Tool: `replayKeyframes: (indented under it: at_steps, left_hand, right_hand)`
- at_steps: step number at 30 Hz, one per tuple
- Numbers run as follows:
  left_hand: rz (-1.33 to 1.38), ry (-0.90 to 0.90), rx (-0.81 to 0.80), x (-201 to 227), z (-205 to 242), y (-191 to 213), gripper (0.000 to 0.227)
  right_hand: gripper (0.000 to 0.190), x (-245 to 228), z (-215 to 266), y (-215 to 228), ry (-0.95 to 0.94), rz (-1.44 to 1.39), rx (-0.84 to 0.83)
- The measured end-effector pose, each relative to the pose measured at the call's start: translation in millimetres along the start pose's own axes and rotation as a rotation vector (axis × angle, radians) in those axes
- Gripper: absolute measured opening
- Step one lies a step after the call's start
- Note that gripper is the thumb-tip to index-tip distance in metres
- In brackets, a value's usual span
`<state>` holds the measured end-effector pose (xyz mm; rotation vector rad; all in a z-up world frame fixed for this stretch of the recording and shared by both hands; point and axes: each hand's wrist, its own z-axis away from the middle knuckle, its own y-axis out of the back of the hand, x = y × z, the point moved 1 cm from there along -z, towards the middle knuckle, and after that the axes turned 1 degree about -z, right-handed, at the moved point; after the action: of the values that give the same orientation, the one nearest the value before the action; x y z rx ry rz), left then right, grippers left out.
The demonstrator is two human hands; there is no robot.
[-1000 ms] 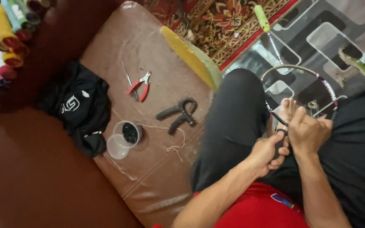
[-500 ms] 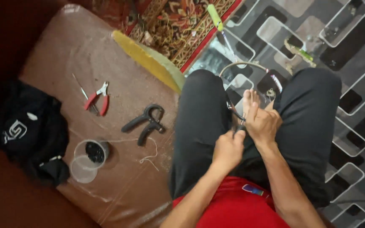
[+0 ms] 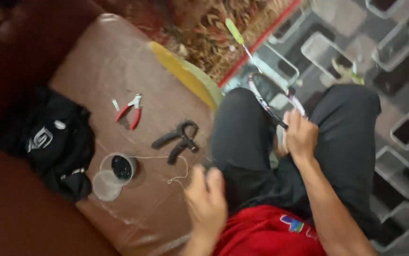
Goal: Manually threading and tensioning strings on a badminton racket frame using pliers and an awl.
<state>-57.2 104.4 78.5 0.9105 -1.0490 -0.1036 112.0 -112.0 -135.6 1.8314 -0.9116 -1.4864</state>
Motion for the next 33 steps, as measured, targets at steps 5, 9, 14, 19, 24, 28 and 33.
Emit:
replayKeyframes:
  at_steps: [5, 9, 14, 19, 24, 28, 33]
  left_hand:
    - [-0.030, -0.001, 0.303, -76, -96, 39, 0.053]
    - [-0.446, -0.230, 0.456, -134, -164, 87, 0.038]
    - [-0.732, -0.107, 0.532, -185, -199, 105, 0.061]
    - [-0.687, -0.315, 0.571, -142, -154, 67, 0.053]
    - [-0.446, -0.322, 0.448, -108, -91, 13, 0.048]
    - [-0.264, -0.251, 0.372, -84, -62, -19, 0.048]
    - [-0.079, -0.307, 0.312, -12, -59, -58, 0.014]
  right_hand:
    - [0.025, -21, 11, 41, -0.205, -0.586, -0.189]
    - [0.018, -37, 16, 51, -0.275, -0.760, -0.210]
    - [0.017, -34, 17, 48, -0.323, -0.899, -0.181]
    - [0.017, -31, 17, 40, -0.326, -0.958, -0.180]
    - [0.015, -35, 16, 45, -0.330, -0.969, -0.206]
    - [0.014, -38, 17, 46, -0.363, -1.022, -0.221]
    - [0.015, -32, 25, 37, -0.424, -1.046, -0.246]
